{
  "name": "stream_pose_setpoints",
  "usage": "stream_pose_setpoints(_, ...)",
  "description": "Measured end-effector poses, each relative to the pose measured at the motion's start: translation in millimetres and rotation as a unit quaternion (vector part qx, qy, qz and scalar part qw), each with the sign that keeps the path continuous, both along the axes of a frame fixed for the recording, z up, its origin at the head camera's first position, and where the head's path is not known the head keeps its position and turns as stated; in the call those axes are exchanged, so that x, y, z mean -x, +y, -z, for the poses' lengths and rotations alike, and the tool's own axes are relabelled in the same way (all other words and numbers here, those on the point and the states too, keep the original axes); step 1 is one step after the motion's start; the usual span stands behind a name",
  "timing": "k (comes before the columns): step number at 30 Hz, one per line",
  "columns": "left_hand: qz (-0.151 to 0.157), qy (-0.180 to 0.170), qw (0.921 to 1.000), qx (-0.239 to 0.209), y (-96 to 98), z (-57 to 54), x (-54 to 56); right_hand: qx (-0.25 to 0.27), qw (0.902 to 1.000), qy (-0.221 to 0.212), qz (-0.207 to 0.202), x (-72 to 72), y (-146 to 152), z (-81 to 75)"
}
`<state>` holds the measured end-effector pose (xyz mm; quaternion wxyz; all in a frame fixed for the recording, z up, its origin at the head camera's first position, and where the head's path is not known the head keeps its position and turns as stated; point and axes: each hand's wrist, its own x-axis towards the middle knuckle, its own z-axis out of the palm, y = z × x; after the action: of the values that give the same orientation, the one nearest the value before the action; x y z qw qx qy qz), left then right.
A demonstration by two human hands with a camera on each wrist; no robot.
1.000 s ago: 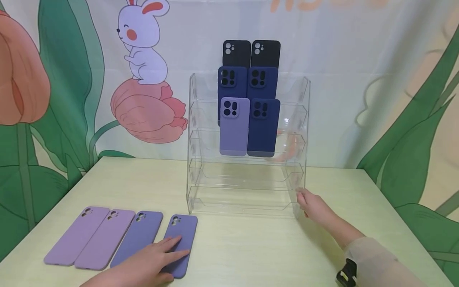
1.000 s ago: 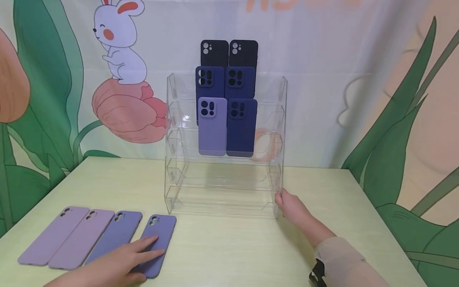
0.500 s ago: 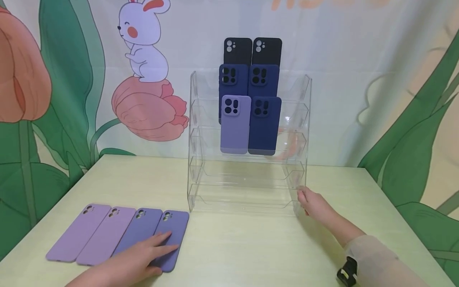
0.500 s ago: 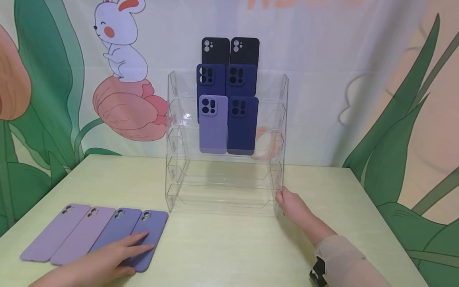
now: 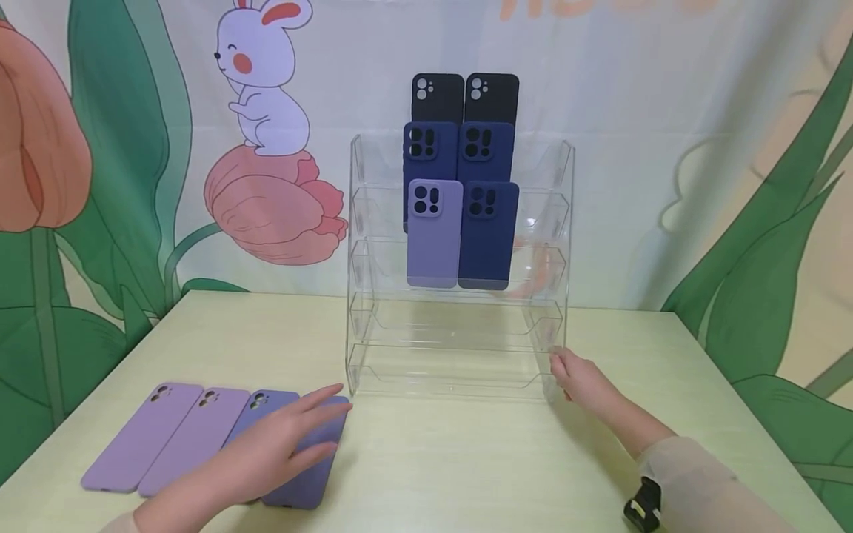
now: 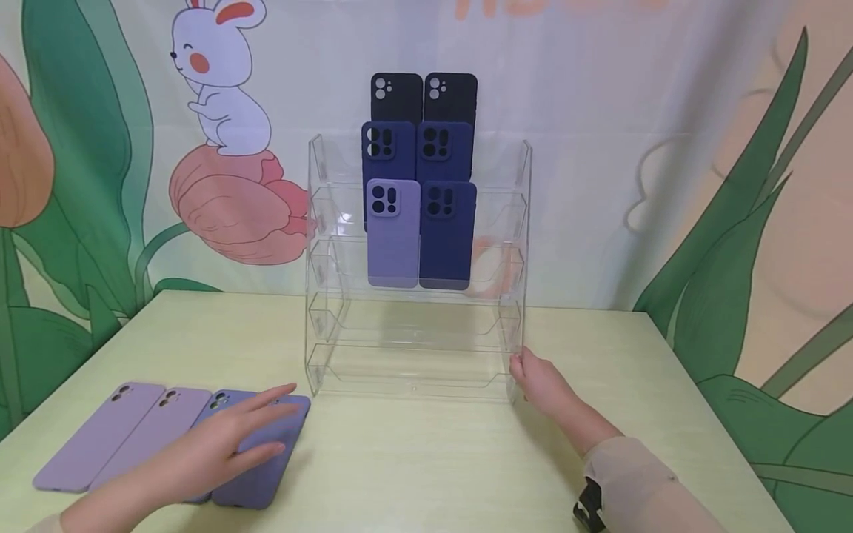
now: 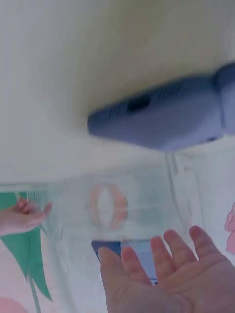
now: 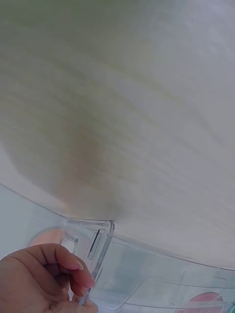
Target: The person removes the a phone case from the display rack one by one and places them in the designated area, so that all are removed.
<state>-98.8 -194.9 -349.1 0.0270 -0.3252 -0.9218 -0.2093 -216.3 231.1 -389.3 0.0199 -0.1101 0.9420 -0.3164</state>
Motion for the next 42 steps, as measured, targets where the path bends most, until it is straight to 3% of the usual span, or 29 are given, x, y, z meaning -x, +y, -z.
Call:
stream_pose_setpoints(3,-0.010,0.029,0.9991,-0.030,8.2,-4.9,4.6,0.004,1.0000,-0.004,-0.002,-0.2,-0.4,1.3)
stream_pose_setpoints(6,-0.020,0.036,0.9978,-0.052,12.3,-5.4,11.5,0.004,1.0000,-0.005,-0.007,-0.8,-0.4,2.2)
stream_pose_setpoints(12,-0.015,0.012,0.9906,-0.136,18.4,-4.5,33.5,0.008,0.9999,0.002,-0.010,-1.8,2.4,1.5)
stream_pose_setpoints(15,-0.028,-0.016,0.9809,-0.192,22.4,-7.5,45.9,0.013,0.9998,0.000,-0.012,-1.7,2.5,0.1)
stream_pose_setpoints(22,-0.059,-0.092,0.9475,-0.300,35.3,-22.5,71.8,-0.001,0.9999,-0.013,-0.006,-0.7,0.7,-3.2)
stream_pose_setpoints(26,-0.057,-0.116,0.9356,-0.329,44.5,-32.8,85.0,-0.004,0.9997,-0.021,0.007,-0.3,0.1,-6.1)
stream_pose_setpoints(31,-0.057,-0.118,0.9292,-0.346,53.2,-42.6,95.1,-0.023,0.9994,-0.022,0.013,-0.3,0.4,-12.6)
stream_pose_setpoints(37,-0.063,-0.117,0.9251,-0.356,59.0,-47.7,105.8,-0.066,0.9972,0.021,0.027,2.3,-2.0,-20.3)
stream_pose_setpoints(42,-0.074,-0.121,0.9128,-0.383,66.9,-57.1,120.6,-0.092,0.9941,0.056,0.012,5.4,-1.9,-18.2)
